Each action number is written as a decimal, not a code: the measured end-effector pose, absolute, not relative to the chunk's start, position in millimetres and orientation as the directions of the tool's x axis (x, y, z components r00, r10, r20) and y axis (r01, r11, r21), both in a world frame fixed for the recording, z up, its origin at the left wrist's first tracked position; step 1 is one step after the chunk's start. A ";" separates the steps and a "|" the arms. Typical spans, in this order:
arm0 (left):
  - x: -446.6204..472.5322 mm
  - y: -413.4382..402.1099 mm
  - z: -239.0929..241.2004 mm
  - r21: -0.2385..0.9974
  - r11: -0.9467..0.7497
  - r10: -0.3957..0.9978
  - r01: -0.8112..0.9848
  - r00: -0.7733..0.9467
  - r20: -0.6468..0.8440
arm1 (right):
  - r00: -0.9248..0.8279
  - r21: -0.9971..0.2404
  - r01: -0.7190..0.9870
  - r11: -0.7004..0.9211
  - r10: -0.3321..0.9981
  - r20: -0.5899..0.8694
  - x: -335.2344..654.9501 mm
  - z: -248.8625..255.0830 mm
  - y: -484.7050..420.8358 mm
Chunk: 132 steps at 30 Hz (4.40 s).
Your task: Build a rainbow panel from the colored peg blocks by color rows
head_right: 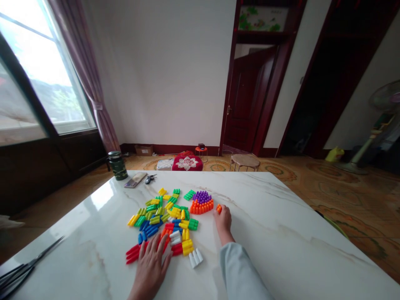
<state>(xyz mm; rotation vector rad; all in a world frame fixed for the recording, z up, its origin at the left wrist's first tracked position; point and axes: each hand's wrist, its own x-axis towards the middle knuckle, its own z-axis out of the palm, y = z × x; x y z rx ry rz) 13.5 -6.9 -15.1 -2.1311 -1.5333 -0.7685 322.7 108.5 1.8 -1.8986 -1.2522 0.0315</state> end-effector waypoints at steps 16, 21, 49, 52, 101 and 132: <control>15.3 -8.8 -12.1 0.084 -0.309 0.795 0.947 0.209 0.570 | 0.504 -0.710 0.704 -0.023 0.721 0.476 311.6 -21.4 122.6; 15.4 -9.9 -10.2 0.105 -0.311 0.815 0.945 0.209 0.540 | 0.512 -0.728 0.685 -0.042 0.739 0.438 308.0 -17.0 118.1; 24.7 -20.5 18.4 0.230 -0.288 0.857 0.930 0.142 0.496 | -0.109 -0.328 0.810 0.486 0.675 0.730 200.4 14.5 -38.0; 24.0 -21.1 16.7 0.216 -0.301 0.851 0.929 0.159 0.501 | -0.223 -0.238 0.812 0.533 0.661 0.716 194.7 17.7 -41.8; 16.4 -11.8 -13.0 0.343 -0.541 0.767 0.768 0.283 0.575 | 0.360 -0.630 0.776 0.023 0.805 0.472 289.2 2.0 21.7; 17.2 -11.5 -13.9 0.333 -0.533 0.760 0.778 0.267 0.592 | 0.208 -0.357 0.930 -0.089 0.927 0.310 273.9 20.4 42.9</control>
